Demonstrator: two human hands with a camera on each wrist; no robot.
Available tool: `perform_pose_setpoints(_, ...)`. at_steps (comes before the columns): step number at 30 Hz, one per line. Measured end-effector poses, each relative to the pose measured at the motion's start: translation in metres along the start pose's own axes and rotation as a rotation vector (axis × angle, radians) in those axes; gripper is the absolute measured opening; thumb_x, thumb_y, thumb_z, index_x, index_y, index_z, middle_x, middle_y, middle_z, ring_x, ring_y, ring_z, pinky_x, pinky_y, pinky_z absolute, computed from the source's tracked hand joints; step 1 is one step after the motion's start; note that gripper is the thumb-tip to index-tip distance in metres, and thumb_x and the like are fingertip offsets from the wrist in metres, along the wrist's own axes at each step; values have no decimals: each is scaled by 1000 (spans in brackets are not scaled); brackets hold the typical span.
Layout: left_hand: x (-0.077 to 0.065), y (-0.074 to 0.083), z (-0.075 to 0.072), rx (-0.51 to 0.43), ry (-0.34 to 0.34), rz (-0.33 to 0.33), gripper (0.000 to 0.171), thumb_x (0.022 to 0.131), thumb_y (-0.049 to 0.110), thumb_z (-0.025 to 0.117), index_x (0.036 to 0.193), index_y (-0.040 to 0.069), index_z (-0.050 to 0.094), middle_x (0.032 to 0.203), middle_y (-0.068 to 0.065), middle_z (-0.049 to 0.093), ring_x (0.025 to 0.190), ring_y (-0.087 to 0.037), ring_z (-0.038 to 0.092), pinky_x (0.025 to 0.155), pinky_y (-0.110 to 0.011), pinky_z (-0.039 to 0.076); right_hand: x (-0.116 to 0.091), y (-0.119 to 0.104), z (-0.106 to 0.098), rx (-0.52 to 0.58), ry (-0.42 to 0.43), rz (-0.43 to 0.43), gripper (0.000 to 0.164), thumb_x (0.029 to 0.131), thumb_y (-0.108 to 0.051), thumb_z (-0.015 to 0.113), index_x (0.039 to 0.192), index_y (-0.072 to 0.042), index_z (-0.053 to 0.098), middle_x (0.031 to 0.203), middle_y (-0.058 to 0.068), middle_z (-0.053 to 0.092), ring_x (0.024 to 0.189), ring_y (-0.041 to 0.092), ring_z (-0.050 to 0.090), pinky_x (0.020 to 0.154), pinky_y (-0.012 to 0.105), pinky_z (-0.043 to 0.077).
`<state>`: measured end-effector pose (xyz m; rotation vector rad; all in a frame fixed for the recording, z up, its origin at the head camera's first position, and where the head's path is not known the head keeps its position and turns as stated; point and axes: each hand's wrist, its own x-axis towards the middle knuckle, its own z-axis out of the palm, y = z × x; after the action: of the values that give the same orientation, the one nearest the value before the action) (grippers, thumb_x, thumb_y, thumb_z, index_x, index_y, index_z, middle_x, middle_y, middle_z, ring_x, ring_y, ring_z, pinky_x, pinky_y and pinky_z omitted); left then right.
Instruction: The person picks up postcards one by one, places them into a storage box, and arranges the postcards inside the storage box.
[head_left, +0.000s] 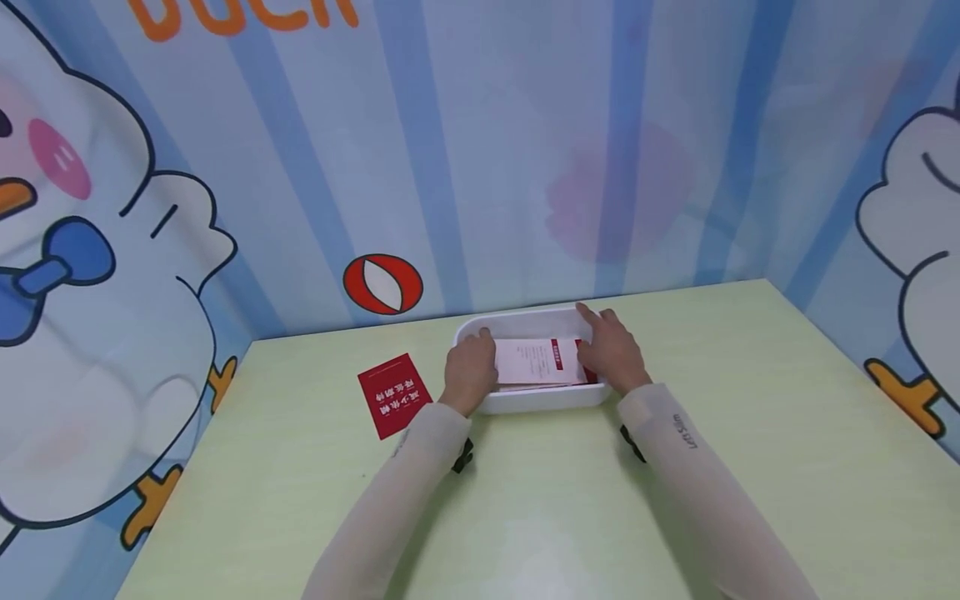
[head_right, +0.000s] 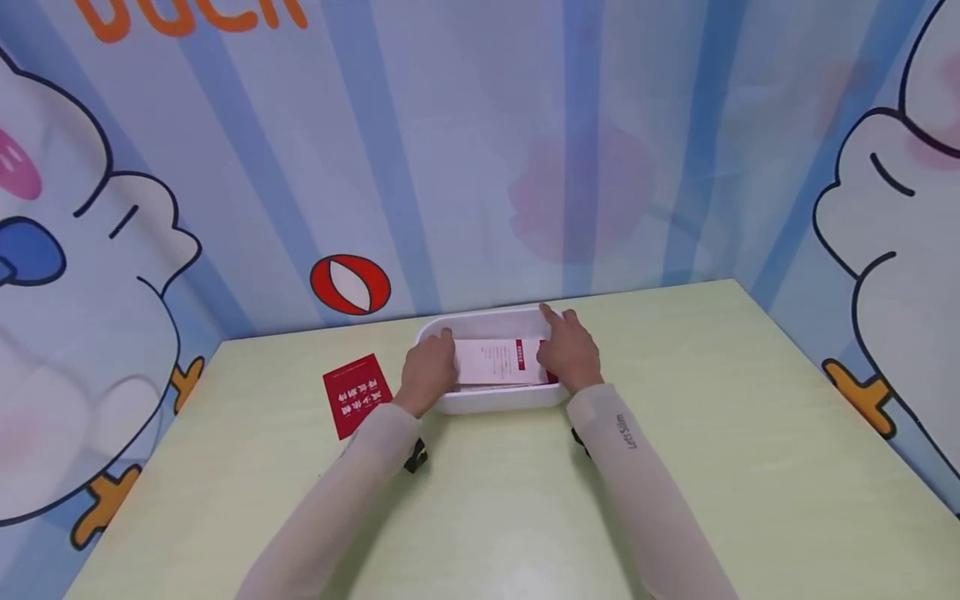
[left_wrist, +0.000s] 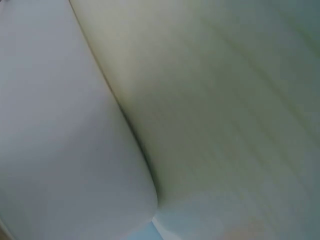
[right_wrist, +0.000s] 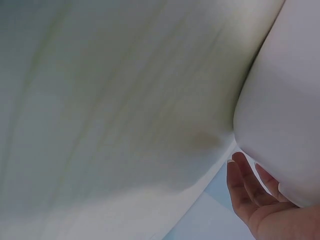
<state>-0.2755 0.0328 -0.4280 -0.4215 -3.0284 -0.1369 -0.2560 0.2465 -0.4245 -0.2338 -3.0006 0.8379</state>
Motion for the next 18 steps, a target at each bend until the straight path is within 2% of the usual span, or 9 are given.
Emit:
perform_pose_setpoints(4, 0, -1, 0, 0, 7, 8, 43, 95, 11, 62, 134, -4, 52, 100, -16, 70, 87, -26, 69, 78, -38, 60, 1, 0, 0, -16, 2, -12, 71, 92, -11, 50, 158, -17, 25, 155, 25, 33, 126, 44, 50, 107, 61, 43)
perform_pose_setpoints(10, 0, -2, 1, -13, -2, -2, 49, 97, 12, 60, 142, -4, 46, 107, -18, 70, 93, -27, 69, 83, -39, 59, 1, 0, 1, -19, 4, -8, 72, 91, -11, 50, 158, -17, 25, 155, 25, 32, 127, 44, 50, 107, 61, 43)
perform_pose_setpoints(18, -1, -1, -1, -6, 2, 7, 44, 96, 12, 62, 136, -3, 51, 102, -16, 70, 86, -25, 68, 78, -37, 60, 3, 1, 3, -8, 5, 10, 72, 92, -12, 51, 158, -18, 25, 156, 23, 32, 131, 44, 48, 108, 62, 41)
